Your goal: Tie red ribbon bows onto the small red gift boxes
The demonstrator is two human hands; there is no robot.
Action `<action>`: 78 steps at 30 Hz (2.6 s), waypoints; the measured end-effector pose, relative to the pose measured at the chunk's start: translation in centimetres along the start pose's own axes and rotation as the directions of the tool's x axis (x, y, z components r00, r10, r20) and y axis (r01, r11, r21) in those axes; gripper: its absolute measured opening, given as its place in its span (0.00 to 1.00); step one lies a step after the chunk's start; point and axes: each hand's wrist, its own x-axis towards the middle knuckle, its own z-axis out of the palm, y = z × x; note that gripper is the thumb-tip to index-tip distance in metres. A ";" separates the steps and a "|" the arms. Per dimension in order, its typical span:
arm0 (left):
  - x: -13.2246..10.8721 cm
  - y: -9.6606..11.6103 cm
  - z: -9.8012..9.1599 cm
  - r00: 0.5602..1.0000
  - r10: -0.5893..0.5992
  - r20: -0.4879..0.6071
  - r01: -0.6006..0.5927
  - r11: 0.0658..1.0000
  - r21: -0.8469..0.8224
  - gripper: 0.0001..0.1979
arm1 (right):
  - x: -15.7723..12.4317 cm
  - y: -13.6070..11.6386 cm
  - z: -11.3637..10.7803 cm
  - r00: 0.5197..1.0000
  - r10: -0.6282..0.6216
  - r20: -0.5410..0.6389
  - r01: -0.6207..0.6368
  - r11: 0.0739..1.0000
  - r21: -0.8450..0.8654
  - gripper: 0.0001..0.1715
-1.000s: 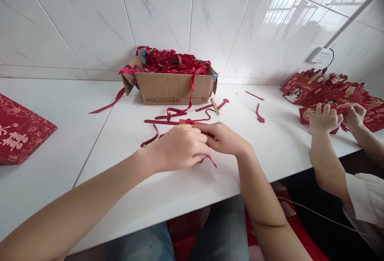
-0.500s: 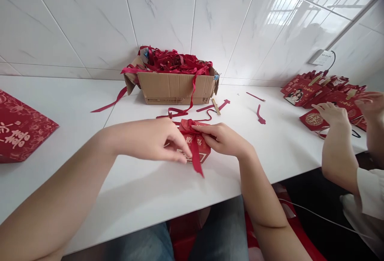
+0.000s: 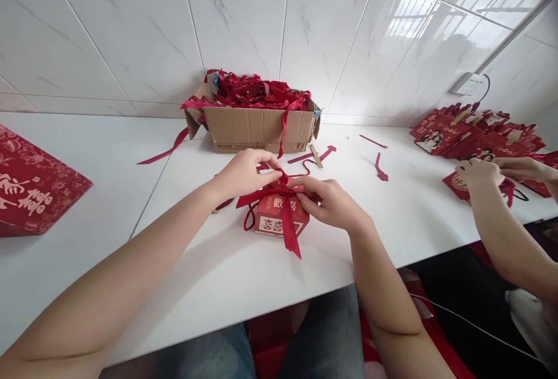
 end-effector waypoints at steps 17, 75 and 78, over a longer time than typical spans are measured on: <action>0.1 0.6 1.2 0.998 0.014 -0.068 -0.015 1.000 -0.017 0.06 | -0.4 -0.2 0.2 0.995 -0.097 0.017 0.098 0.989 -0.110 0.23; 0.3 0.1 1.4 0.987 0.112 -0.111 -0.096 0.985 0.144 0.08 | -1.1 -1.6 -0.1 0.988 -0.046 0.146 0.047 0.999 -0.007 0.21; 0.3 0.1 1.1 0.994 0.071 -0.088 -0.063 0.994 0.088 0.08 | -1.0 -1.6 0.2 0.996 -0.001 0.088 -0.001 1.000 0.020 0.19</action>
